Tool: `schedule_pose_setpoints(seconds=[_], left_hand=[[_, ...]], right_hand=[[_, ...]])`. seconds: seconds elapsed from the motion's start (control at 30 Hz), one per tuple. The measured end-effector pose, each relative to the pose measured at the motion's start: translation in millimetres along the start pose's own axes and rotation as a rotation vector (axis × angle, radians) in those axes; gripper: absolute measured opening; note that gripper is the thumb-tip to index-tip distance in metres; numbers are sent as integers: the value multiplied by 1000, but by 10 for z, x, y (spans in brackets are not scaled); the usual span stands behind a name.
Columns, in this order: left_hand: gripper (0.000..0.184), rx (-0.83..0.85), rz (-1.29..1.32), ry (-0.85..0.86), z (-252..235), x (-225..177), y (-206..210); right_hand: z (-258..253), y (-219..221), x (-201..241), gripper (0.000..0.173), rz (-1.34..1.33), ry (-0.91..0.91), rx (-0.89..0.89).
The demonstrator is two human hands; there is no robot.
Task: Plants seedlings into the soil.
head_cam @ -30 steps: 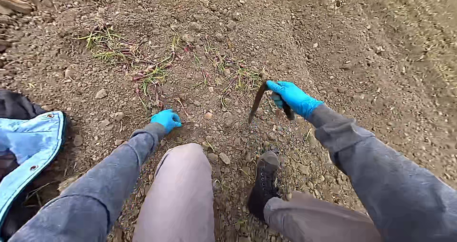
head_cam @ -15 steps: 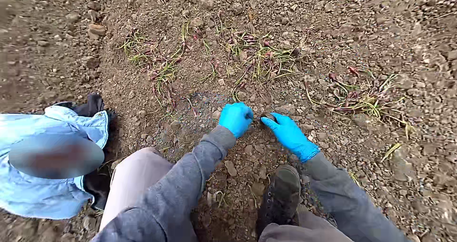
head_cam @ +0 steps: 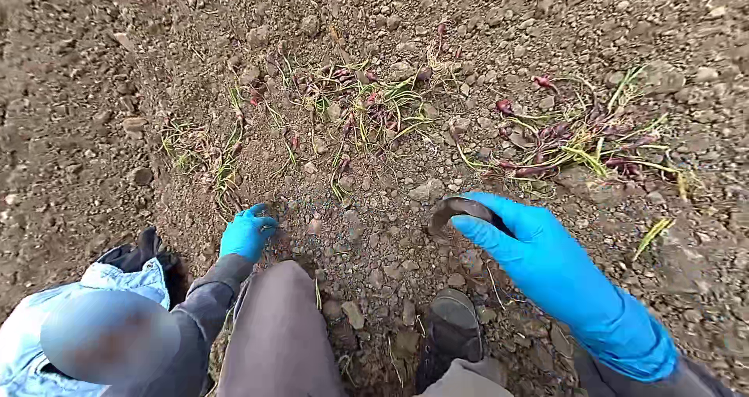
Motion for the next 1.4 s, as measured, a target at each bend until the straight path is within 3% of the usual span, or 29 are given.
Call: schedule_pose_setpoints(seconds=[0.1, 0.17, 0.2, 0.3, 0.37, 0.43, 0.5, 0.6, 0.67, 0.77, 0.83, 0.93, 1.0, 1.1, 1.17, 1.27, 1.33, 1.4], left_hand=[[23, 32, 154, 6, 221, -235, -125], [31, 40, 281, 26, 317, -735, -183], [29, 28, 332, 63, 374, -1100, -200], [12, -62, 338, 420, 503, -2341, -16], [11, -48, 180, 686, 586, -3002, 356], [13, 63, -44, 816, 658, -3388, 807], [18, 85, -76, 866, 734, -3406, 979], [24, -107, 87, 812, 608, -3188, 542], [31, -175, -2, 655, 179, -3067, 237], [20, -57, -132, 501, -306, -3076, 35], [18, -19, 44, 459, -253, -3181, -105], [15, 69, 398, 367, -125, -3134, -121], [11, 153, 553, 402, -50, -3152, -46], [5, 153, 768, 397, 200, -3350, 47], [19, 196, 854, 358, 338, -3574, 110], [40, 252, 761, 387, 411, -3903, 277], [36, 224, 585, 536, 442, -4110, 468], [23, 189, 354, 747, 445, -4208, 784]], right_hand=[[264, -725, 393, 25, -226, -59, -254], [145, -635, 271, 17, -242, -63, -329], [40, -384, 105, 22, -151, -37, -312], [-228, 443, -456, 42, 81, 100, -142], [-202, 421, -436, 40, 53, 96, -31], [18, -38, -192, 34, -54, 27, -103], [341, -642, 106, 27, -217, -66, -257], [580, -1117, 161, 17, -338, -78, -440], [339, -917, -75, 20, -183, -49, -513], [-224, -36, -809, 44, 177, 199, -245], [-329, 258, -1048, 52, 246, 289, -104], [-275, 297, -1031, 52, 273, 315, -96], [-260, 294, -995, 51, 289, 317, -128], [-128, 351, -990, 51, 240, 335, -207], [-34, 406, -1010, 51, 210, 336, -271], [50, 492, -1058, 51, 156, 335, -279], [80, 434, -1055, 53, 41, 358, -152], [244, 157, -891, 49, -41, 301, -203]])
Point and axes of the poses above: each hand's wrist, its own z-axis away from the middle knuckle, its own y-axis out of the palm, x = y × z, the point moved 5 cm from there along -z, towards the middle knuckle, and after that the axes turned 14 degrees about z, right-handed, at the moved point
